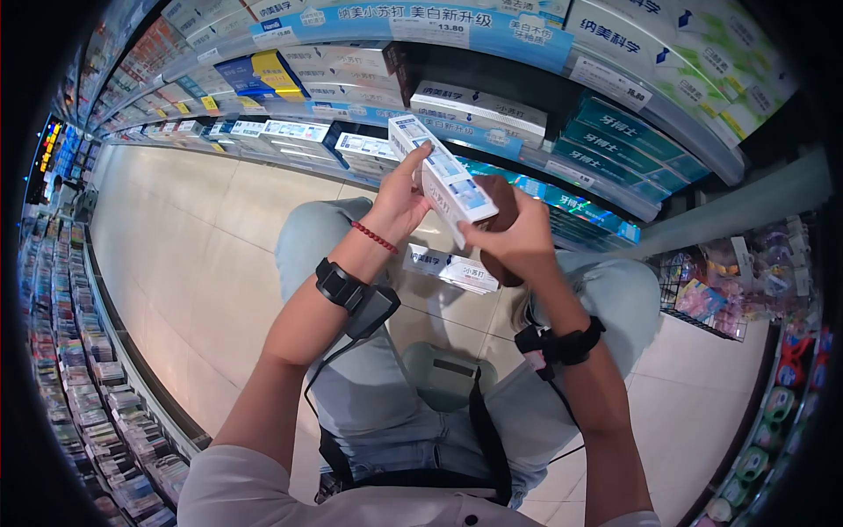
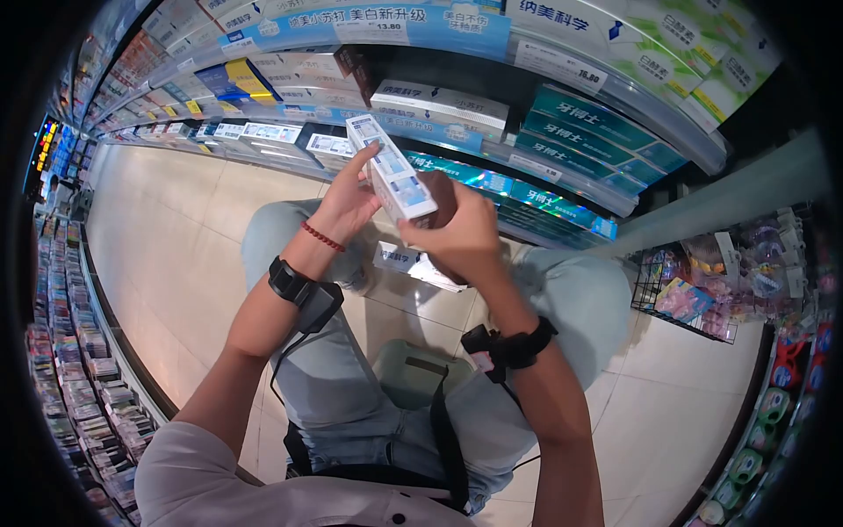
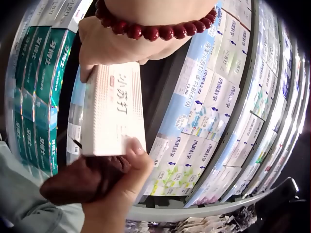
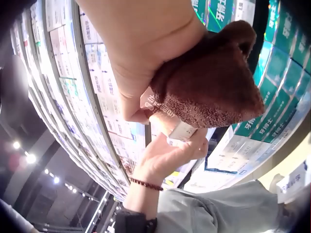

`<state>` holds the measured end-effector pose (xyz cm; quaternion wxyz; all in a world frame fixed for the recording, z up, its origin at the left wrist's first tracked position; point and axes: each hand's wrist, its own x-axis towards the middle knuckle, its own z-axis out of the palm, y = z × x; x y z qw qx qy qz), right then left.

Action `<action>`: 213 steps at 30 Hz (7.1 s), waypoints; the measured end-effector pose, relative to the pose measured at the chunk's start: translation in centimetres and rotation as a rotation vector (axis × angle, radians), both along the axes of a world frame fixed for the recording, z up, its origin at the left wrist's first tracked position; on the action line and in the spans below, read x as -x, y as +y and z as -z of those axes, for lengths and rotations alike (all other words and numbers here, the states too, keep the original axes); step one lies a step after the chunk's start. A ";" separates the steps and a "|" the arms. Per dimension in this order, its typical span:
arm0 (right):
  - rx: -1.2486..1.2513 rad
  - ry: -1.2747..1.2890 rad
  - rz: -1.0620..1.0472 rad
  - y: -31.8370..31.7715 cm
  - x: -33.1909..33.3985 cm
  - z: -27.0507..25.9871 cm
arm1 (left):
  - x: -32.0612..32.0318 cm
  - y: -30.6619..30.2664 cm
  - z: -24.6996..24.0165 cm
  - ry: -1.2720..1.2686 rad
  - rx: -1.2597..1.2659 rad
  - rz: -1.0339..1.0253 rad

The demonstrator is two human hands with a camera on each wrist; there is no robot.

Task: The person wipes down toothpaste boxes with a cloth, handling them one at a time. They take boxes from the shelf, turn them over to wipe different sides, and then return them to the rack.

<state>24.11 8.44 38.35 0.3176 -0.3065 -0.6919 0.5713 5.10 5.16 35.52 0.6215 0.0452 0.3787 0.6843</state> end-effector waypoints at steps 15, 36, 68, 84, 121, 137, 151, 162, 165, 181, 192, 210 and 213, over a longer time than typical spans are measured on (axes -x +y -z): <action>0.821 0.341 -0.010 4.0 -5.8 -2.2 | -1.1 1.1 -8.5 2.161 -0.571 0.717; -0.067 -0.287 0.508 6.3 -8.0 -2.0 | 0.0 16.0 -6.3 2.608 -0.237 0.804; 0.015 -0.123 0.498 8.0 -7.9 0.4 | -2.4 11.1 -5.2 2.362 -0.690 0.214; 0.103 -0.038 0.599 8.6 -7.4 0.4 | -5.0 -3.2 20.7 2.238 0.090 1.281; 0.148 0.115 0.780 8.2 -7.1 -0.6 | 0.0 16.1 -8.8 2.547 0.035 0.600; 0.159 0.130 0.743 7.6 -7.3 -1.6 | 2.4 18.9 -8.8 1.951 0.055 0.669; 0.537 0.377 0.586 8.0 -7.6 -1.6 | 2.8 22.1 -6.4 2.066 -0.130 0.813; 0.588 0.444 0.538 7.5 -8.2 -2.5 | 2.4 19.2 -6.3 2.135 -0.057 0.830; 0.604 0.443 0.542 7.4 -8.2 -2.4 | 4.0 22.2 -4.4 2.165 -0.140 0.668; 0.571 0.461 0.534 7.2 -8.1 -2.4 | 3.6 24.5 -4.1 2.309 0.042 0.853; 0.566 0.424 0.566 8.0 -7.6 -1.7 | 2.8 25.0 -4.0 2.396 0.167 0.959; 0.463 0.308 0.677 8.4 -11.6 -1.7 | -4.1 -3.7 24.4 2.270 -0.094 1.379; 0.478 0.268 0.686 8.6 -11.5 -1.7 | -4.2 -3.2 25.0 2.240 -0.048 1.307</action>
